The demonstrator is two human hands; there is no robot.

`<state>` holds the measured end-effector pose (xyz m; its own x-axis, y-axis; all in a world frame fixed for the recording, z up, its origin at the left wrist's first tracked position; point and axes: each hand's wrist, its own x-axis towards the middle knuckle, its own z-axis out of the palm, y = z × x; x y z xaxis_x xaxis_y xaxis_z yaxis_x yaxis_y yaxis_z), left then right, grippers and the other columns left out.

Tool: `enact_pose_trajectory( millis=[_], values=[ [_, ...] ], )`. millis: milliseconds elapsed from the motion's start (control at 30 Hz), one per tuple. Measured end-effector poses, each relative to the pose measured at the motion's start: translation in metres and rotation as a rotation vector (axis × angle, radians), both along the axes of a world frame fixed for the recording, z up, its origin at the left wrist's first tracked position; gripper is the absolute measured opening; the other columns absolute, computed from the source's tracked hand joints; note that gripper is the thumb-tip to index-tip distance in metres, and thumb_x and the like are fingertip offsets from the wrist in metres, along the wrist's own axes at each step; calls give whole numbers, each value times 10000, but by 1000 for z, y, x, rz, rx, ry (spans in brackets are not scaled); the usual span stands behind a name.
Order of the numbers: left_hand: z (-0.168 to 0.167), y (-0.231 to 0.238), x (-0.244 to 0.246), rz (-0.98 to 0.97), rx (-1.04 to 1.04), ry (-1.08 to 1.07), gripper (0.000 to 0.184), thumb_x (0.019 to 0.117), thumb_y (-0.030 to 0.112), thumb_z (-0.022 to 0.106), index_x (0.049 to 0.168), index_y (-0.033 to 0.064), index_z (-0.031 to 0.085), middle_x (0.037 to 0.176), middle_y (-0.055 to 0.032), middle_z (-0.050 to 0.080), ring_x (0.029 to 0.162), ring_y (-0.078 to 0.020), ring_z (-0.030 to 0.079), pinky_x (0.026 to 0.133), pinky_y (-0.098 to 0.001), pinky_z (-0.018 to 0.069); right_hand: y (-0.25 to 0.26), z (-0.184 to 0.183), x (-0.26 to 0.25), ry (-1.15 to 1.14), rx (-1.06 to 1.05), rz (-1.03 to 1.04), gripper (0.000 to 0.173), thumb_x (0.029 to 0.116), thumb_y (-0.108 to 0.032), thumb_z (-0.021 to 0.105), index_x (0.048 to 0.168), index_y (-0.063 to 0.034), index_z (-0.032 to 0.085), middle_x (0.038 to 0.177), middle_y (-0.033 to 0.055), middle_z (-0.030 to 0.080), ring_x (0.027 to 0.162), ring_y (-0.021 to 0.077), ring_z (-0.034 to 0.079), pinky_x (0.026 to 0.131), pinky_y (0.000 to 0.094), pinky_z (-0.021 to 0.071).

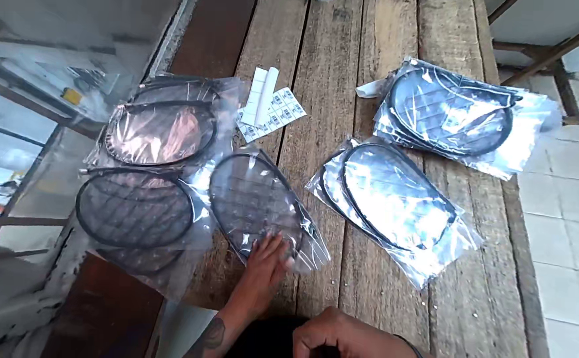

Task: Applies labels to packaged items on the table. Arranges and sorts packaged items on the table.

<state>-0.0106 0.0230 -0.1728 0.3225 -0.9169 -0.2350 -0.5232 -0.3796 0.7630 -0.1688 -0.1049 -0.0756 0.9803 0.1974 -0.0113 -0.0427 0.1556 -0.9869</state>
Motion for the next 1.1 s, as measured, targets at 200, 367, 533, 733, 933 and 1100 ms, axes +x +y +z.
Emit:
enact_pose_trajectory(
  millis=[200,367,533,733,933,1100],
  values=[
    [-26,24,-4,-146,-175,222,507,884,359,787,1275,64,658,1444,-134,572,1464,-311,411,1217,-479,350,-45,22,-39,11,-406,-845,157,1025,-334,614,1015,-215,715,837,-80,710,694,17,672,630,205,595],
    [-36,25,-24,31,-262,-220,234,861,301,790,1055,171,771,1087,-72,708,1137,-307,634,994,-487,522,-15,-49,-74,396,-683,-676,269,998,-274,627,1035,-27,727,812,45,727,671,134,705,638,347,622],
    [-38,22,-20,-45,-227,-273,170,927,231,728,1077,161,768,1089,-59,710,1128,-296,640,994,-492,523,14,-78,-70,565,-496,-565,296,1000,-322,637,1035,-39,717,814,39,735,687,125,722,686,335,632],
    [-15,5,-35,332,-181,318,89,870,211,794,895,126,788,958,19,728,1027,-129,642,918,-328,520,12,-96,-57,653,-411,-712,324,1059,-236,523,1115,48,669,823,97,728,686,188,727,689,396,634],
    [1,4,-50,267,-180,739,110,852,182,798,902,85,787,937,36,705,971,-39,632,903,-230,517,28,-84,7,786,-814,-508,535,992,-121,578,1492,19,449,1150,279,689,1097,446,669,980,591,503],
    [-5,14,-49,158,-230,734,100,832,219,824,871,128,805,912,78,700,994,-20,608,943,-233,479,12,-92,40,961,-980,-586,451,1080,-345,464,1449,-86,486,924,234,719,897,447,715,791,600,554]
  ],
)
